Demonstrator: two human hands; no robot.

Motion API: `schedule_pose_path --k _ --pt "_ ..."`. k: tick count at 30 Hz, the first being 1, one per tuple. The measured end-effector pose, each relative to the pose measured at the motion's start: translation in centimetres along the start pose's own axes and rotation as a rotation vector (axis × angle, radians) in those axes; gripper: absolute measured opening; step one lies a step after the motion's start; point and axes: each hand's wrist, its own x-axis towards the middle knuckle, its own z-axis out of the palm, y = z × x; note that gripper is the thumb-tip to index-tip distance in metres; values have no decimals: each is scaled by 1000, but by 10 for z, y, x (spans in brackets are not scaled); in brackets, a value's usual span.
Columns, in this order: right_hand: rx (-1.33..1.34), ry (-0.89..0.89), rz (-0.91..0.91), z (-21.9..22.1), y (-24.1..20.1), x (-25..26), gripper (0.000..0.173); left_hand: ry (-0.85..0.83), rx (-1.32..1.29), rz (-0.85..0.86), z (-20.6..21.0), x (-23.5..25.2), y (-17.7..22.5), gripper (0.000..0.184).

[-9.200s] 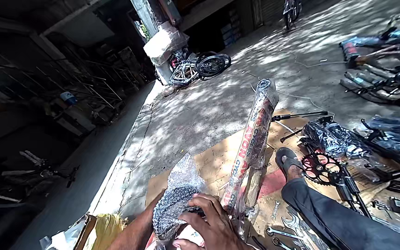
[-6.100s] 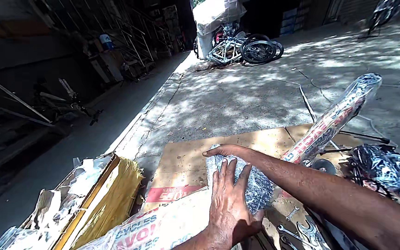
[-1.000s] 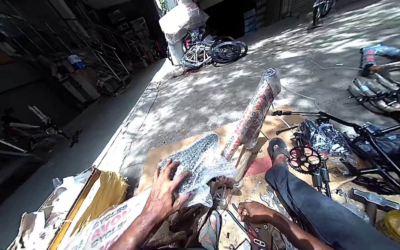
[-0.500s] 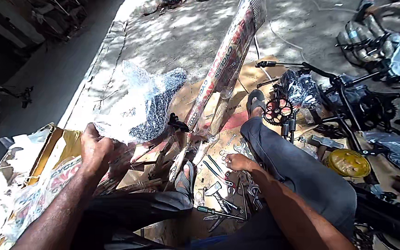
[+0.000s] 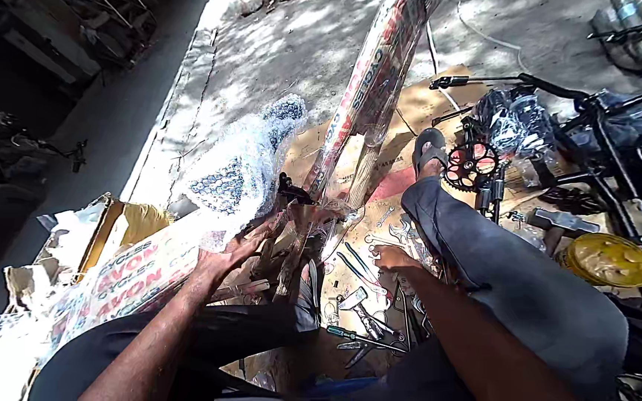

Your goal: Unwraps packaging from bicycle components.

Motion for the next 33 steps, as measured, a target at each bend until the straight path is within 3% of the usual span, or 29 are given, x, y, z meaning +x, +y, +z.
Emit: schedule_pose_path --k 2,4,6,8,11,13,15,19,21,23,25,27,29,31,33 --pt "62 5 -17 -5 -3 1 35 -210 -165 96 -16 23 1 63" --pt "48 1 -24 -8 -5 -1 33 -22 -263 263 2 32 -33 56" --pt "-28 -82 -32 -12 -11 -8 32 -64 -316 -21 -30 3 -10 38" --pt "-99 -199 -54 -6 -19 -13 31 -120 -280 -253 -59 -15 30 36" --pt "-275 -315 -121 23 -21 -6 29 -44 -239 -218 -49 13 -3 37" --pt "-356 -360 -168 33 -25 -5 28 -78 -260 -199 -47 37 -9 33" --pt "-315 -341 -181 26 -30 -10 29 -136 -344 17 -36 68 -28 32" --pt "-8 -43 -176 -36 -24 -22 31 2 -273 63 -16 91 -85 33" --pt "43 150 -92 -73 -23 -34 29 101 -97 117 -23 75 -72 38" --pt "126 307 -8 -97 -20 -47 28 -27 -66 -105 -57 48 -17 43" --pt "165 364 118 -104 -9 -52 31 -63 -10 -203 -66 48 1 45" --pt "41 287 315 -90 7 -51 36 -30 23 -165 -63 55 -4 43" --pt "-141 90 514 -58 22 -48 38 -48 52 -152 -62 61 -9 43" --pt "-271 -89 606 -33 30 -43 39 -89 85 -108 -65 62 -5 40" --pt "-361 -174 624 -23 30 -40 41 -13 60 78 -48 84 -29 34"
